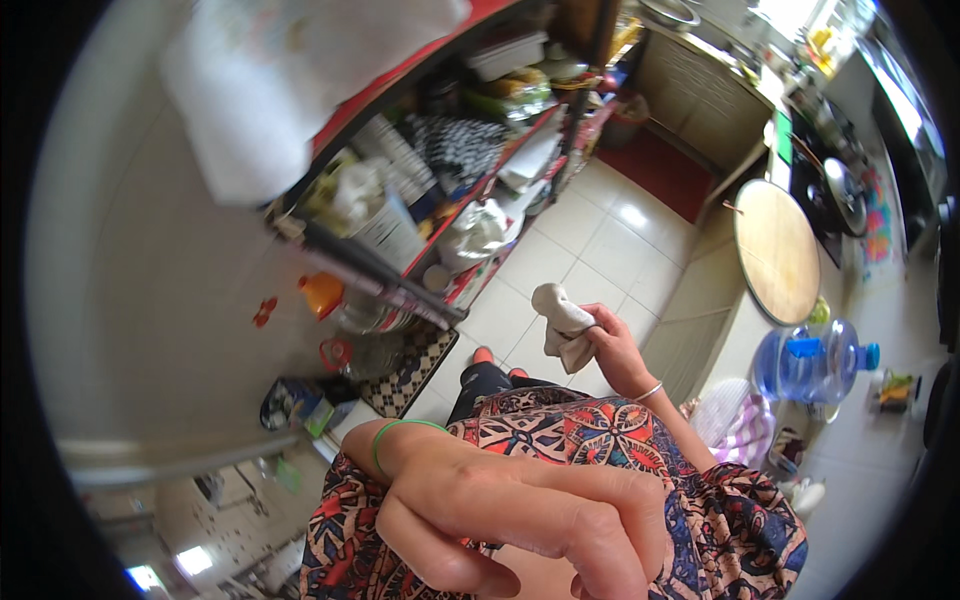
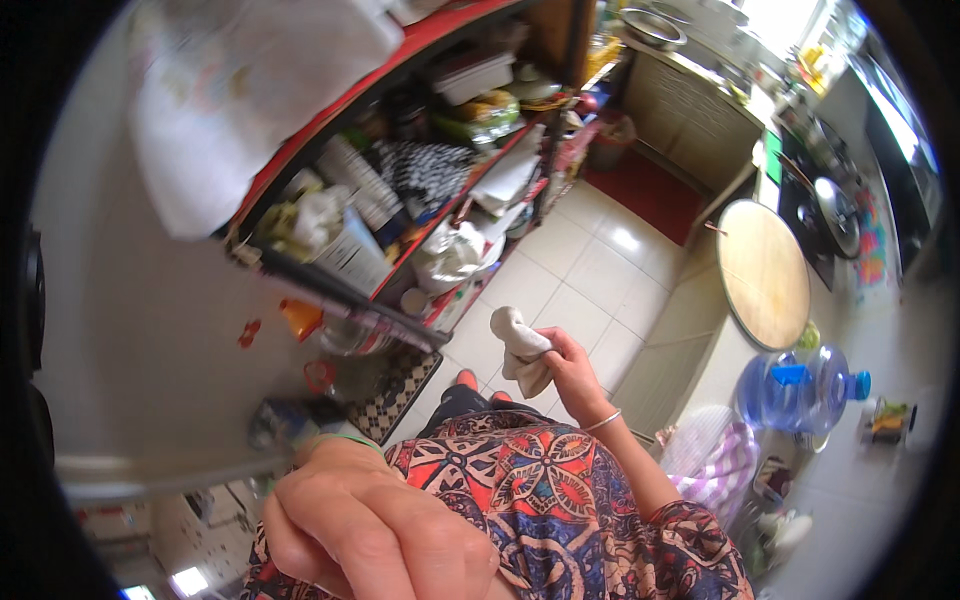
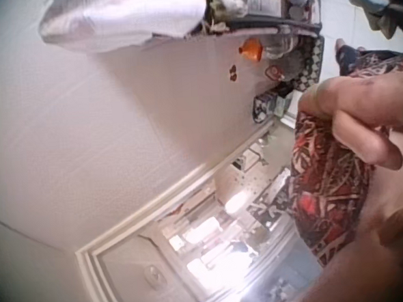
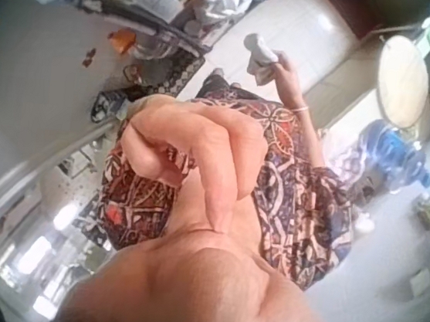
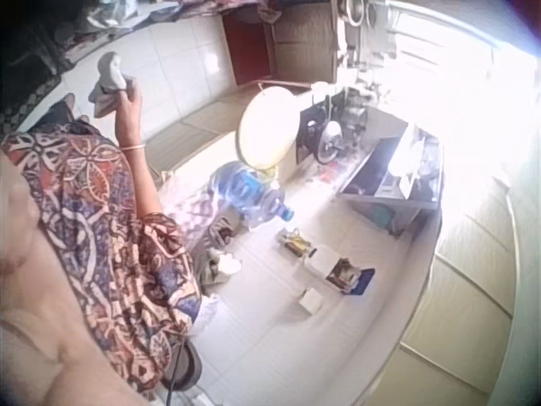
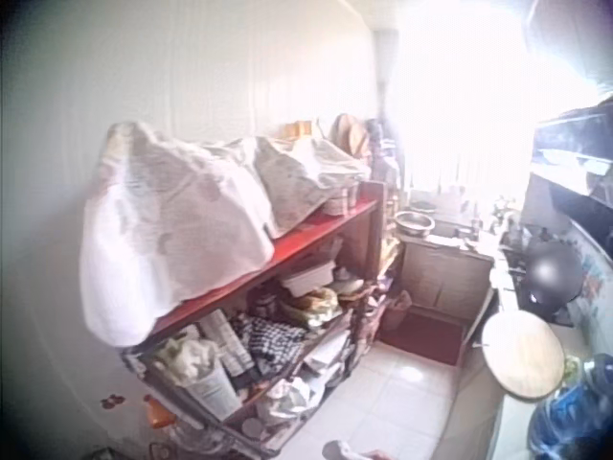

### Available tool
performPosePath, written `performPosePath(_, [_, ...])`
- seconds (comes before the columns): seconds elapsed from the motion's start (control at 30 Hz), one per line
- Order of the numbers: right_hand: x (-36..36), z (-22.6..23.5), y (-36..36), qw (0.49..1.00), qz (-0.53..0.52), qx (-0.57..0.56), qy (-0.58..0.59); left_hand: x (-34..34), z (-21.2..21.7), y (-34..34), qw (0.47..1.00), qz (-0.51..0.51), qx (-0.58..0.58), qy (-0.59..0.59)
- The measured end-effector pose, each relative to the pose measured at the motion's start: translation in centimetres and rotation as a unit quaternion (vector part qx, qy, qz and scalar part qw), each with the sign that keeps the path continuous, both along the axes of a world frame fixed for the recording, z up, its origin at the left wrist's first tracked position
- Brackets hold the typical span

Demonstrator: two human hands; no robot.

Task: The person wipes a glass door with a cloth, rinses the cloth at the sink, and continues wiping the door and its frame. The person handles the cloth and the door frame while cleaning.

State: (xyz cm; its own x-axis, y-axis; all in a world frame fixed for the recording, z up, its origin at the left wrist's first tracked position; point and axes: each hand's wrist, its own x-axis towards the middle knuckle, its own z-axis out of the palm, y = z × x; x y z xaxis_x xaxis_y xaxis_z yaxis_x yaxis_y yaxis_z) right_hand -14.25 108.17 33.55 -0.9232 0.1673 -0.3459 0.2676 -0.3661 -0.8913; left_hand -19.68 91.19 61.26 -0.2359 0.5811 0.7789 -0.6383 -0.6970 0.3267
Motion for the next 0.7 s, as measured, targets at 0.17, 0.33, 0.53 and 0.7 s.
performPosePath(0.17, [0.6,-2.1,5.5,0.998,-0.059,-0.025,-0.015,-3.4,-0.7,7.2,0.987,-0.116,-0.098,0.046])
performPosePath(0.33, [-4.2,-3.5,11.3,0.99,-0.119,-0.071,-0.017,-10.8,-2.6,14.8,0.985,-0.125,-0.039,0.115])
performPosePath(0.53, [-12.2,-4.6,23.2,0.958,-0.245,-0.143,0.031,-24.5,-9.7,26.1,0.973,0.076,-0.213,0.044])
performPosePath(0.7, [-19.9,1.2,32.8,0.915,-0.334,-0.189,0.127,-35.1,-20.4,40.2,0.868,0.14,-0.475,-0.039])
